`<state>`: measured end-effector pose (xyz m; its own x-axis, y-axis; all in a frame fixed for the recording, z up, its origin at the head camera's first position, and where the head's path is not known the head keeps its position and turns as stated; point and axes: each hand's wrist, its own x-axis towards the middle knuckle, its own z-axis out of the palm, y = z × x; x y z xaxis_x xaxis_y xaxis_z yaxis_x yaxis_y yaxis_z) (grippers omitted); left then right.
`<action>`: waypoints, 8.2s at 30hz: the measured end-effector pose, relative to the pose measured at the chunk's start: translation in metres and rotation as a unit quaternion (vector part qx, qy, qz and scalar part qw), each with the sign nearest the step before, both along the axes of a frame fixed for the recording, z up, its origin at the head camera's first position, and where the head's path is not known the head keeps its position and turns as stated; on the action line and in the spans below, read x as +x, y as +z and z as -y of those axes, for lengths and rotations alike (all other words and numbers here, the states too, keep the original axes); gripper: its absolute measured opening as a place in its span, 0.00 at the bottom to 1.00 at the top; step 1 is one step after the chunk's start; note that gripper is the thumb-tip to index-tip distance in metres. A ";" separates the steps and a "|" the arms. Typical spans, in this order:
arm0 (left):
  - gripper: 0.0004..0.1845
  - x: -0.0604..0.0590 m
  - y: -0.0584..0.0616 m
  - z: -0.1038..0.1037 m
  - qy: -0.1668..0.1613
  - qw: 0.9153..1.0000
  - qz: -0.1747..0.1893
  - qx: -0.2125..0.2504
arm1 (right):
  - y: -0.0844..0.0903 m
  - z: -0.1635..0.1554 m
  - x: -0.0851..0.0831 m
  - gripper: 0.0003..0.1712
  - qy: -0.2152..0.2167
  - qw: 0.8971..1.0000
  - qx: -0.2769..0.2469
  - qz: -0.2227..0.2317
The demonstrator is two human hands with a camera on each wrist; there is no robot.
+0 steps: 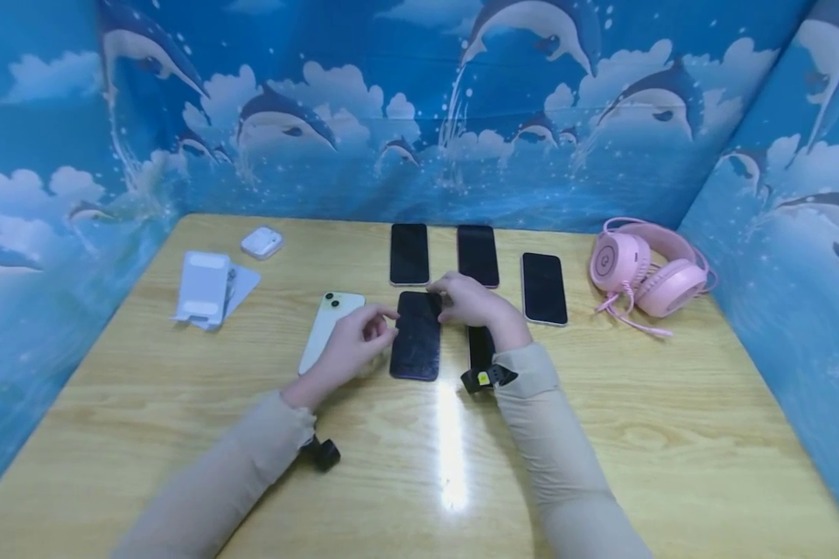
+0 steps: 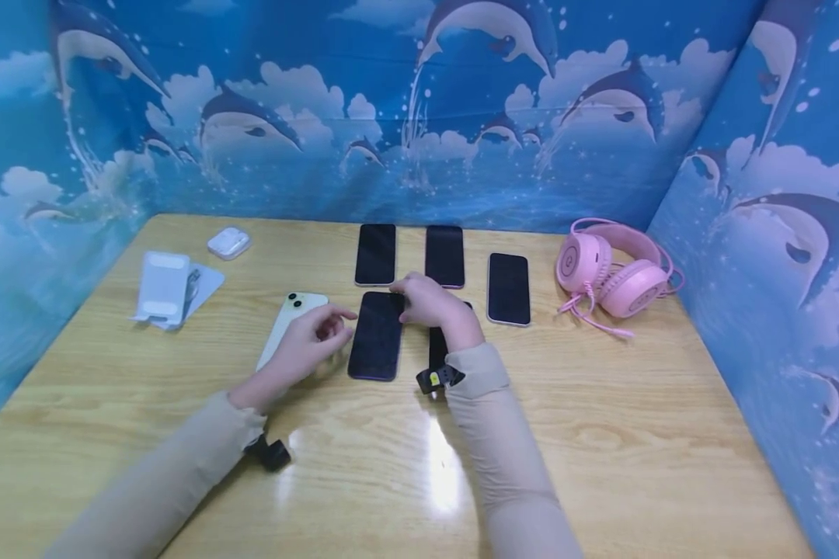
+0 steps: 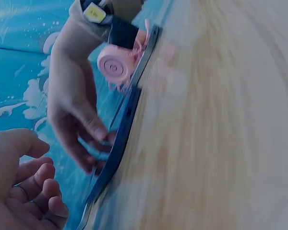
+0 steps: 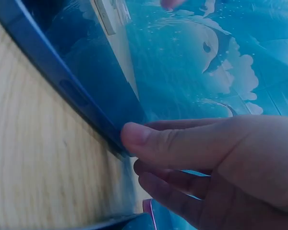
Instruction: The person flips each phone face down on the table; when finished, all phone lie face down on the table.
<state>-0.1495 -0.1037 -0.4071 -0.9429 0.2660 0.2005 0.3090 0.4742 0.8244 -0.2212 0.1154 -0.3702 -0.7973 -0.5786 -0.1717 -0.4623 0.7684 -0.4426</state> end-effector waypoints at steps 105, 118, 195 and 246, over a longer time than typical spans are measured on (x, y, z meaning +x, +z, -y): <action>0.14 -0.001 -0.016 -0.004 0.085 0.991 -0.016 0.106 | -0.024 0.031 -0.003 0.47 -0.023 0.995 -0.089 0.049; 0.16 -0.005 -0.018 -0.003 0.103 0.986 -0.031 0.128 | -0.025 0.032 -0.003 0.45 -0.030 0.994 -0.089 0.047; 0.19 -0.008 -0.020 -0.009 0.046 0.988 0.014 -0.144 | -0.017 0.015 -0.001 0.39 -0.019 0.999 -0.036 0.029; 0.41 0.017 -0.015 -0.108 -0.132 0.979 0.051 -0.148 | -0.002 -0.107 0.009 0.37 -0.015 0.999 0.019 0.047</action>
<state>-0.1325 0.0043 -0.4224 -0.8442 0.5359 -0.0143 0.3759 0.6108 0.6968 -0.2126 0.2222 -0.3727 -0.7942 -0.5456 -0.2676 -0.3961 0.7987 -0.4530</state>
